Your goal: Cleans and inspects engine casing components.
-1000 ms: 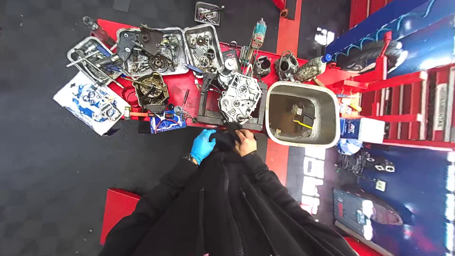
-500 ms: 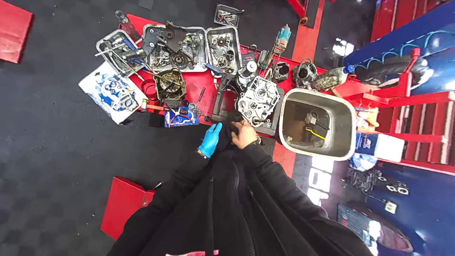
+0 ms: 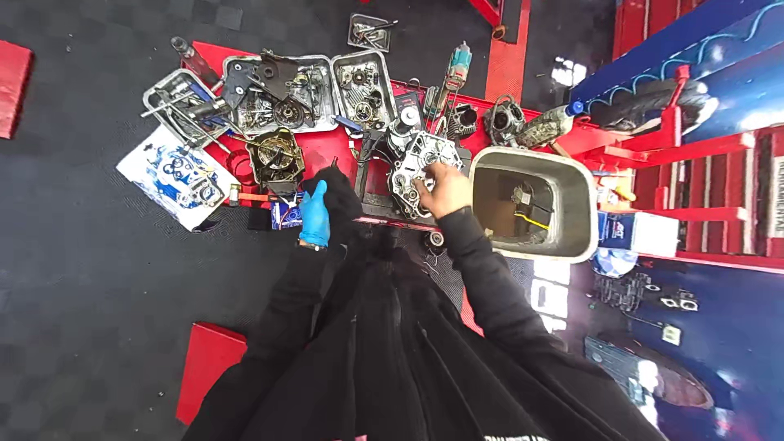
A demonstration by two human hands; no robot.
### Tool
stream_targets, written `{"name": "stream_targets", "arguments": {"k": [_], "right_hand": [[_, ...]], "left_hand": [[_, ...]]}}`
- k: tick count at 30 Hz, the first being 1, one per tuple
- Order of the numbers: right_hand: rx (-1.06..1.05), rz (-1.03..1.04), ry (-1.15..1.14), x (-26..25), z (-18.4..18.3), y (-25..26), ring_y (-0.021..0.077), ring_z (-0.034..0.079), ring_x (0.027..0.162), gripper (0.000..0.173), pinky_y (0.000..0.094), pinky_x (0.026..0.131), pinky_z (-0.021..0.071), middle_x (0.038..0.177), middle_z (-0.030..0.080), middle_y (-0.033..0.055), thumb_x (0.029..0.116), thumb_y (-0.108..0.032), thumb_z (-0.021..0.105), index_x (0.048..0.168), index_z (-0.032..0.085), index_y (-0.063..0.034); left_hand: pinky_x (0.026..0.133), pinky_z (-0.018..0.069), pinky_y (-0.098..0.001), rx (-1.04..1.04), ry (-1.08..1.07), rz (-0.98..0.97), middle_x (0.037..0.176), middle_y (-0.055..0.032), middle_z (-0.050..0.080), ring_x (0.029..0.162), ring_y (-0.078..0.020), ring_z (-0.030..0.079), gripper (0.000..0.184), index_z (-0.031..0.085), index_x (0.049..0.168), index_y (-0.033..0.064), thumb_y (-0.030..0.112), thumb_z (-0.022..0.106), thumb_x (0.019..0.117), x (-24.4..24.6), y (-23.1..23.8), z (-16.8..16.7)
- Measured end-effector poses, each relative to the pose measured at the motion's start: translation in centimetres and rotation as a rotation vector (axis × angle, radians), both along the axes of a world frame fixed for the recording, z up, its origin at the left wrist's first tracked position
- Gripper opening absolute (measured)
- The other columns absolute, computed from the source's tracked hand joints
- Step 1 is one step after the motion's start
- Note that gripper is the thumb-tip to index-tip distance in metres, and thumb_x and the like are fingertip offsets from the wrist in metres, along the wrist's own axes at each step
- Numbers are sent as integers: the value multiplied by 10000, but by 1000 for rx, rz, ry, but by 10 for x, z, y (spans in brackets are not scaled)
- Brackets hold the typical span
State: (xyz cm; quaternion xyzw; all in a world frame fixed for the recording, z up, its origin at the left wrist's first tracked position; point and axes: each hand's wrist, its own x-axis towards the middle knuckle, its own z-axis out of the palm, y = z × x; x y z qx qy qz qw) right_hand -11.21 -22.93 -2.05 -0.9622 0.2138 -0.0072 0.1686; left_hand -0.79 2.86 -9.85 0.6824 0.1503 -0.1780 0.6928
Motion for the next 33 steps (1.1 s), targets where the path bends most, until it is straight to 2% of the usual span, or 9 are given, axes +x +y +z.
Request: {"name": "stream_targets", "arguments": {"k": [1, 3, 5, 7, 11, 18, 20, 29, 33], "right_hand": [[-30, -25, 91, 17, -4, -14, 455, 615, 1166, 599, 673, 948, 483, 1227, 667, 238, 837, -482, 765, 1268, 671, -77], [-69, -61, 291, 45, -22, -30, 535, 481, 1311, 971, 732, 1007, 408, 1420, 510, 324, 681, -588, 848, 1433, 541, -58], [-98, -110, 459, 59, -40, -31, 566, 439, 1340, 1165, 756, 985, 409, 1502, 396, 367, 590, -643, 870, 1500, 459, -44], [-113, -152, 542, 66, -46, -28, 574, 446, 1326, 1248, 747, 918, 456, 1548, 329, 367, 551, -667, 869, 1546, 408, -69], [-91, -219, 596, 69, -51, -24, 564, 417, 1361, 1282, 736, 876, 487, 1597, 262, 345, 522, -657, 884, 1570, 379, -119], [-97, -288, 549, 71, -61, -17, 537, 336, 1441, 1283, 755, 975, 421, 1627, 227, 320, 498, -617, 855, 1558, 376, -76], [-92, -291, 544, 71, -61, -17, 540, 341, 1435, 1267, 754, 971, 421, 1620, 232, 330, 508, -587, 858, 1557, 373, -67], [-71, -307, 525, 71, -61, -16, 555, 325, 1433, 1235, 747, 977, 421, 1623, 209, 340, 539, -539, 876, 1558, 372, -56], [57, -241, 476, 63, -50, -27, 575, 346, 1412, 1089, 771, 998, 393, 1619, 246, 328, 618, -441, 924, 1532, 443, -97]], "left_hand": [[1080, 515, -414, 5, -14, 8, 1335, -137, 652, 1237, -192, 629, 477, 573, 1386, 21, 354, 588, 1046, 8, -3, 0], [1053, 539, -426, -3, -37, 5, 1301, -132, 671, 1198, -194, 656, 457, 584, 1372, 32, 360, 576, 1054, 20, -11, 0], [1052, 541, -426, -17, -32, 2, 1305, -131, 670, 1202, -195, 655, 457, 580, 1378, 36, 362, 570, 1058, 23, -17, 1], [1047, 544, -421, -27, -25, 14, 1296, -127, 675, 1193, -193, 659, 449, 585, 1372, 34, 350, 580, 1054, 20, -21, 0], [1089, 509, -412, 8, 16, 30, 1349, -135, 647, 1260, -189, 618, 489, 567, 1398, 26, 357, 602, 1041, -2, -18, -26], [1106, 488, -375, 45, 95, 103, 1364, -158, 632, 1278, -177, 602, 475, 560, 1391, -12, 310, 603, 1045, -25, -15, -50], [1134, 461, -373, 52, 100, 91, 1414, -158, 594, 1320, -180, 567, 510, 518, 1432, -7, 316, 597, 1046, -28, -11, -49], [1115, 478, -391, 38, 132, 126, 1384, -157, 621, 1295, -194, 591, 508, 544, 1411, -3, 347, 597, 1046, -23, 2, -48], [1139, 452, -388, 42, 139, 104, 1431, -159, 588, 1332, -192, 561, 533, 514, 1447, 8, 365, 573, 1056, -17, 11, -44]]}}
